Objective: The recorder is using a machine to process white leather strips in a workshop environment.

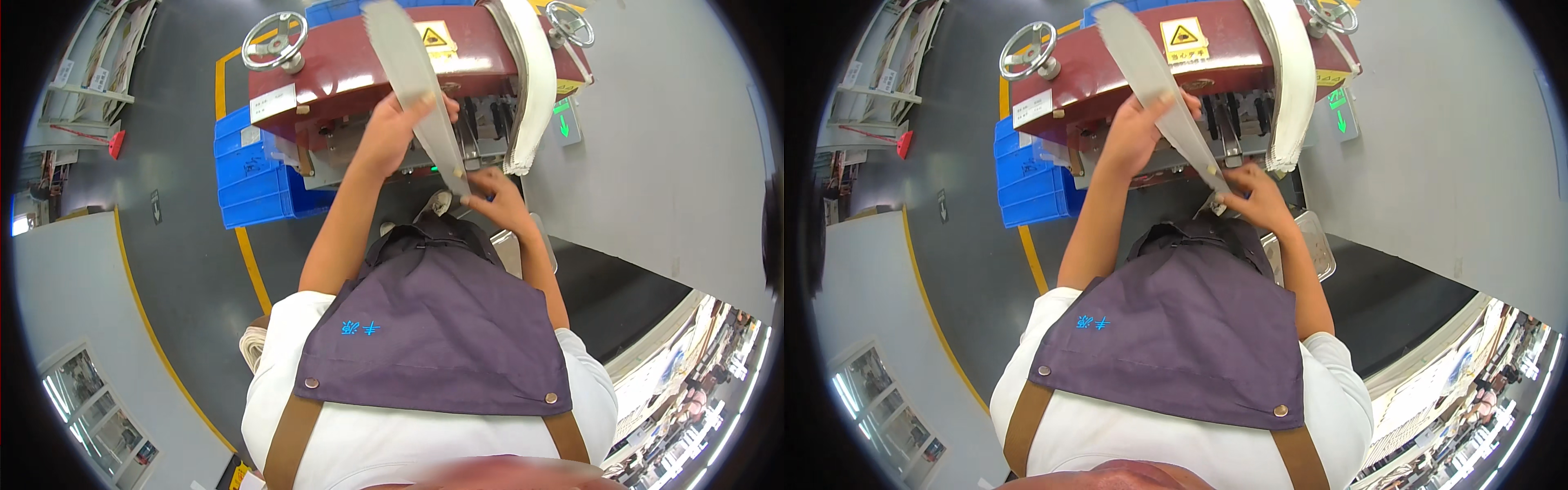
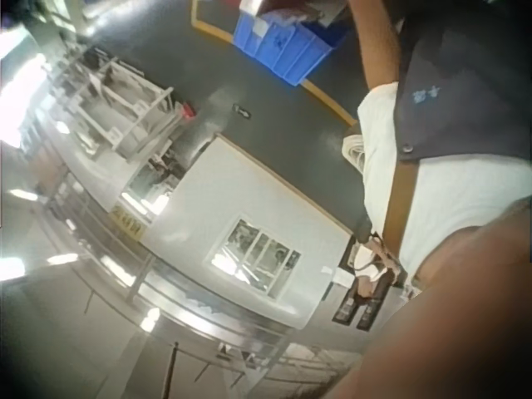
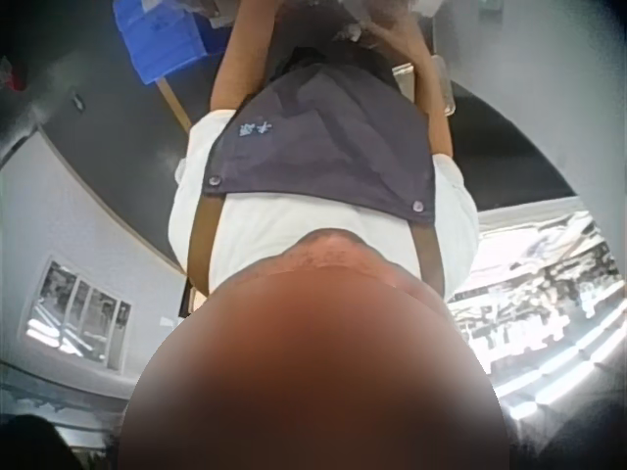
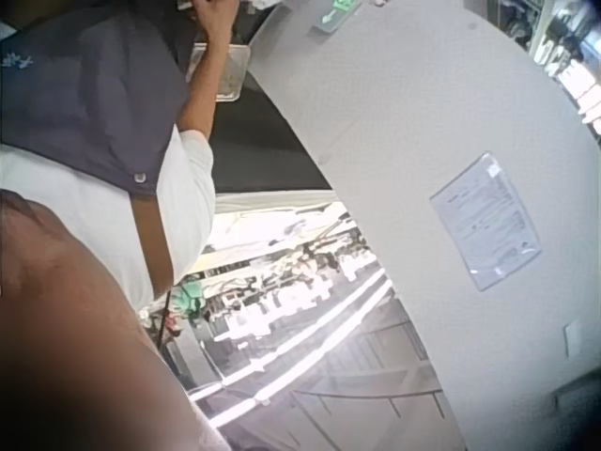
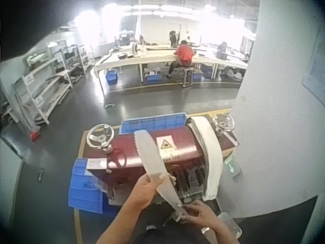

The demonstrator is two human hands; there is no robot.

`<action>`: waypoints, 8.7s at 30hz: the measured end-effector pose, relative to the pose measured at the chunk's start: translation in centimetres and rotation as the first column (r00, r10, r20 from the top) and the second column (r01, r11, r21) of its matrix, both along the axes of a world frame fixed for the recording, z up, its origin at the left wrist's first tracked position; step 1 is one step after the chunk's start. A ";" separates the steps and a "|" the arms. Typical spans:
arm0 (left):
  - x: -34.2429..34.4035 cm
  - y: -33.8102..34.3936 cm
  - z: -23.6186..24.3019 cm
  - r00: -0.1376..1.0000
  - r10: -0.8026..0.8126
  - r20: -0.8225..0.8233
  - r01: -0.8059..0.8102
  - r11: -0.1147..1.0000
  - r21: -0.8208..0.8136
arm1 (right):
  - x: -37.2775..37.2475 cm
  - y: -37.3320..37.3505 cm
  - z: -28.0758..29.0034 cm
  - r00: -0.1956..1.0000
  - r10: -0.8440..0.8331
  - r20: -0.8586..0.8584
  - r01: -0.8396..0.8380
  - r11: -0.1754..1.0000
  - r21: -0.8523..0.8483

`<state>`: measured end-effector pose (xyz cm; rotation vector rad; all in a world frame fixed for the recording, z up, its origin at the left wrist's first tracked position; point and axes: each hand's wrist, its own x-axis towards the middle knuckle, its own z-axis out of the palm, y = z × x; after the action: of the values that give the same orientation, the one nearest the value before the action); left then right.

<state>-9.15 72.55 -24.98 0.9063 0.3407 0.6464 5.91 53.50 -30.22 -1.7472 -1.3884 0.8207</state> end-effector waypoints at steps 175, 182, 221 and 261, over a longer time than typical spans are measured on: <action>-11.2 -8.3 -4.4 0.963 -0.263 -0.067 0.207 0.870 -0.447 | -9.0 5.5 4.9 0.897 0.052 -0.440 -0.066 0.998 -0.016; -12.0 -7.9 -9.0 0.982 0.110 -0.156 -0.185 0.750 -0.636 | -8.9 4.2 2.8 0.813 -0.025 -0.582 -0.107 0.976 -0.191; -7.3 -3.2 -10.2 0.829 -0.055 -0.556 -0.123 0.953 -0.277 | -7.3 8.3 -3.1 0.504 -0.558 -0.659 0.172 0.813 -0.557; -4.5 -2.4 -13.0 0.637 0.267 -0.723 -0.264 0.957 0.121 | -7.9 11.4 -8.0 0.845 -0.518 -0.136 0.469 0.838 -0.278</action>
<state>-13.61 70.19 -38.02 1.1087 1.2325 0.5184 -1.99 64.91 -38.17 -2.0132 -0.6628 0.8629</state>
